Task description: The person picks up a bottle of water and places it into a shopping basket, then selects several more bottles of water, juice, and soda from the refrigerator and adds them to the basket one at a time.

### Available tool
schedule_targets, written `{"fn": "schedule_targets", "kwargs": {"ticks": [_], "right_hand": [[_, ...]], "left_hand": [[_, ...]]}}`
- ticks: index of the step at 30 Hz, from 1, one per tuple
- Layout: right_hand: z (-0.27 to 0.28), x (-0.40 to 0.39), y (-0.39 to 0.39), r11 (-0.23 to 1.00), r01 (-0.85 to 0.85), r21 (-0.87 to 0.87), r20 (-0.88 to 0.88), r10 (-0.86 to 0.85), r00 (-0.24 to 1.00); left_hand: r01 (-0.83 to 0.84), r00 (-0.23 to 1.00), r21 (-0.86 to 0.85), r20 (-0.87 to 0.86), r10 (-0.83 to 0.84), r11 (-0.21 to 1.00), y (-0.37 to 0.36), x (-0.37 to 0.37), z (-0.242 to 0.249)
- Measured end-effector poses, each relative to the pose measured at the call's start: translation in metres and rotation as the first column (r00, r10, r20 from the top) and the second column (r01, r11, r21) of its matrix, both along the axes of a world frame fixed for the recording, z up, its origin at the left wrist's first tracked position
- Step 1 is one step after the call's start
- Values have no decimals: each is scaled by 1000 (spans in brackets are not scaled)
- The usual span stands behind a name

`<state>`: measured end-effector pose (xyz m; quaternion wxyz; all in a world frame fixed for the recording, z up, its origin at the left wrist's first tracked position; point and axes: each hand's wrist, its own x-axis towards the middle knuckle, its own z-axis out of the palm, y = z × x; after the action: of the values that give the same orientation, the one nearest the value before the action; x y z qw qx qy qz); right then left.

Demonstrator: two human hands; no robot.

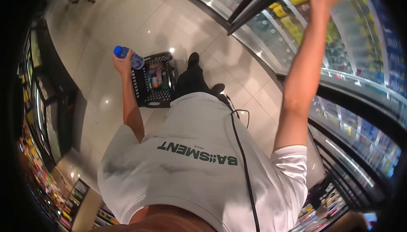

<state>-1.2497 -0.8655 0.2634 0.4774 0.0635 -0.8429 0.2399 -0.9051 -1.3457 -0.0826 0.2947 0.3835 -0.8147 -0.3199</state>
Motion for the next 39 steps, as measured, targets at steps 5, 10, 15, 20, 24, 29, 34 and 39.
{"fn": "schedule_targets", "kwargs": {"ticks": [5, 10, 15, 20, 24, 29, 34, 39], "right_hand": [[-9, -98, 67, 962, 175, 211, 127, -204, 971], [-3, -103, 64, 988, -104, -117, 229, 129, 965], [5, -99, 69, 986, 8, -168, 289, 42, 956], [-9, -86, 30, 989, -21, -148, 225, 55, 973], [-10, -82, 22, 997, 37, -72, 193, -23, 981], [-8, -69, 4, 987, 124, -104, 135, -109, 985], [0, -17, 12, 980, 169, -108, 92, -159, 983], [-6, 90, -6, 987, -35, -157, 95, 50, 994]], "left_hand": [[-305, 918, 169, 313, 242, 937, -25, 111, -173], [-545, 734, 336, 634, 244, 768, 10, 137, -332], [-440, 624, 202, 769, 136, 875, 42, 145, -464], [-288, 616, 213, 787, 11, 934, 39, 109, -436], [-257, 846, 284, 527, 73, 924, 19, 94, -371], [-293, 899, 276, 405, 166, 915, 0, 72, -245], [-94, 994, 322, 80, 71, 942, 15, 37, -118], [298, 936, 379, -294, -191, 876, 92, -33, -34]]}}
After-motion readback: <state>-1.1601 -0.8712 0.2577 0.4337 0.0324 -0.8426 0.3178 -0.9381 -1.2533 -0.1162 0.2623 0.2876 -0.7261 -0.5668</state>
